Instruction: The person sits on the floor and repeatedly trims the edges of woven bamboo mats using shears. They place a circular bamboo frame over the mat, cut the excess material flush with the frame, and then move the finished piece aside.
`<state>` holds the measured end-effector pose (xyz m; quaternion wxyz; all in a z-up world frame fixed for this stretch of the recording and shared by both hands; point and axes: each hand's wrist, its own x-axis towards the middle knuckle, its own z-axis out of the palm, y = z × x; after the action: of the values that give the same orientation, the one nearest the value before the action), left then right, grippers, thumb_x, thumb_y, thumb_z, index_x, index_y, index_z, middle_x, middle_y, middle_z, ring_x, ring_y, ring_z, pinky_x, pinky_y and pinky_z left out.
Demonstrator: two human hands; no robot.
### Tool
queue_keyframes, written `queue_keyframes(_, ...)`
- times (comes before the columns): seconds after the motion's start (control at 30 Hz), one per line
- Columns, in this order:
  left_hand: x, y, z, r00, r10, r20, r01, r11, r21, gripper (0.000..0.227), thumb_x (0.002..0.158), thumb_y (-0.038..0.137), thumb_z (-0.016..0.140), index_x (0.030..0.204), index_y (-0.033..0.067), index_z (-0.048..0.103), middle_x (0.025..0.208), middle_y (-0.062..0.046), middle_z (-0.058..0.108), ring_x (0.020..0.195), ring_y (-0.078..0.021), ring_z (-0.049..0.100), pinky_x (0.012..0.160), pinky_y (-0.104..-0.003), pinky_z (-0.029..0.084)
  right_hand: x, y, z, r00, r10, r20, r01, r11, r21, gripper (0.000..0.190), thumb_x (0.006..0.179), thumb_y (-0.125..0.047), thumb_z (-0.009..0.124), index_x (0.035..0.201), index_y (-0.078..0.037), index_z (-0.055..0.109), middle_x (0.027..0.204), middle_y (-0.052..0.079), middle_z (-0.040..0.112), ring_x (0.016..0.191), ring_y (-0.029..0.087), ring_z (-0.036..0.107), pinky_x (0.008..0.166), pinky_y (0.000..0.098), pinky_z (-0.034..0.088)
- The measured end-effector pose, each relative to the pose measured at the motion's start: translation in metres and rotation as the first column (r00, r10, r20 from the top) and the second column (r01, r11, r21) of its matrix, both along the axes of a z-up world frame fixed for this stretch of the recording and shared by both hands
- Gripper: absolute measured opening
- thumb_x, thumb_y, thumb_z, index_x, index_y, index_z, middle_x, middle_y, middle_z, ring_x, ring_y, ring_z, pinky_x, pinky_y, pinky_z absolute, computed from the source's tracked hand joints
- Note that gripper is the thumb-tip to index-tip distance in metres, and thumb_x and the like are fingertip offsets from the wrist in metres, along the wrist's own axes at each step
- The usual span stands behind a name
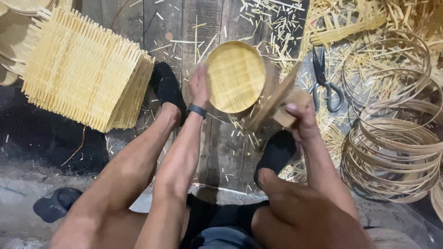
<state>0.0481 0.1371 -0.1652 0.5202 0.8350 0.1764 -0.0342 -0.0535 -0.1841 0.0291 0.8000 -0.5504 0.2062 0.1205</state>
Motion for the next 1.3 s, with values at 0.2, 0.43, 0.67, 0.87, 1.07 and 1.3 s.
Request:
queue_keyframes(0.2, -0.063, 0.059, -0.058, 0.952, -0.209, -0.225, 0.222, 0.975, 0.031, 0.040, 0.104, 0.028, 0.060, 0.123, -0.0070, 0.066, 0.102, -0.019, 0.074, 0.090, -0.0217, 0.069, 0.083, -0.037, 0.056, -0.027, -0.034, -0.014, 0.980, -0.161, -0.118, 0.186, 0.950, 0.249, 0.065, 0.087, -0.030, 0.068, 0.142, 0.000, 0.050, 0.124, 0.014, 0.064, 0.110, 0.028, 0.066, 0.095, 0.0439, 0.057)
queue_keyframes(0.43, 0.033, 0.048, 0.013, 0.847, 0.025, -0.530, -0.239, 0.910, -0.339, 0.058, 0.086, 0.002, 0.052, 0.141, 0.0106, 0.040, 0.103, -0.014, 0.074, 0.085, -0.0259, 0.073, 0.074, -0.040, 0.062, -0.040, -0.051, -0.036, 0.965, -0.229, -0.130, 0.252, 0.946, 0.202, 0.060, 0.089, -0.027, 0.066, 0.141, -0.001, 0.051, 0.126, 0.013, 0.063, 0.114, 0.027, 0.067, 0.103, 0.0416, 0.055)
queue_keyframes(0.67, 0.113, -0.033, 0.076, 0.940, 0.094, -0.328, -0.219, 0.903, -0.370, 0.049, 0.093, 0.046, 0.066, 0.116, 0.0029, 0.060, 0.091, -0.017, 0.074, 0.075, -0.0286, 0.073, 0.065, -0.044, 0.061, -0.031, -0.025, -0.031, 0.966, -0.188, -0.177, 0.230, 0.939, 0.257, 0.061, 0.088, -0.029, 0.065, 0.140, -0.001, 0.051, 0.126, 0.014, 0.063, 0.113, 0.029, 0.064, 0.098, 0.0445, 0.053)
queue_keyframes(0.87, -0.046, -0.081, 0.026, 0.890, -0.282, -0.358, 0.028, 0.818, -0.574, 0.051, 0.096, 0.043, 0.066, 0.126, 0.0027, 0.068, 0.124, -0.009, 0.074, 0.113, -0.0188, 0.067, 0.100, -0.037, 0.050, 0.000, 0.031, -0.016, 0.998, -0.049, -0.040, 0.063, 0.857, 0.511, 0.063, 0.097, -0.037, 0.058, 0.147, -0.002, 0.046, 0.143, 0.014, 0.055, 0.133, 0.028, 0.056, 0.113, 0.0429, 0.048)
queue_keyframes(1.07, -0.022, -0.012, 0.077, 0.997, -0.069, 0.038, 0.070, 0.997, -0.035, 0.037, 0.087, 0.027, 0.079, 0.117, 0.0072, 0.070, 0.108, -0.014, 0.074, 0.098, -0.0309, 0.070, 0.088, -0.043, 0.056, -0.001, 0.045, -0.061, 0.987, -0.002, -0.158, 0.011, 0.999, 0.052, 0.048, 0.104, -0.026, 0.055, 0.139, 0.006, 0.053, 0.122, 0.019, 0.067, 0.105, 0.027, 0.067, 0.088, 0.0380, 0.058)
queue_keyframes(1.3, 0.042, 0.169, 0.218, 0.987, -0.126, -0.096, 0.129, 0.290, 0.948, 0.093, 0.056, 0.043, 0.091, 0.131, -0.0026, 0.061, 0.131, -0.033, 0.058, 0.120, -0.0494, 0.054, 0.094, -0.060, 0.045, -0.021, 0.045, -0.090, 0.979, 0.010, -0.203, -0.011, 1.000, -0.005, 0.031, 0.103, -0.019, 0.057, 0.120, 0.006, 0.063, 0.098, 0.013, 0.071, 0.080, 0.019, 0.072, 0.071, 0.0345, 0.067)
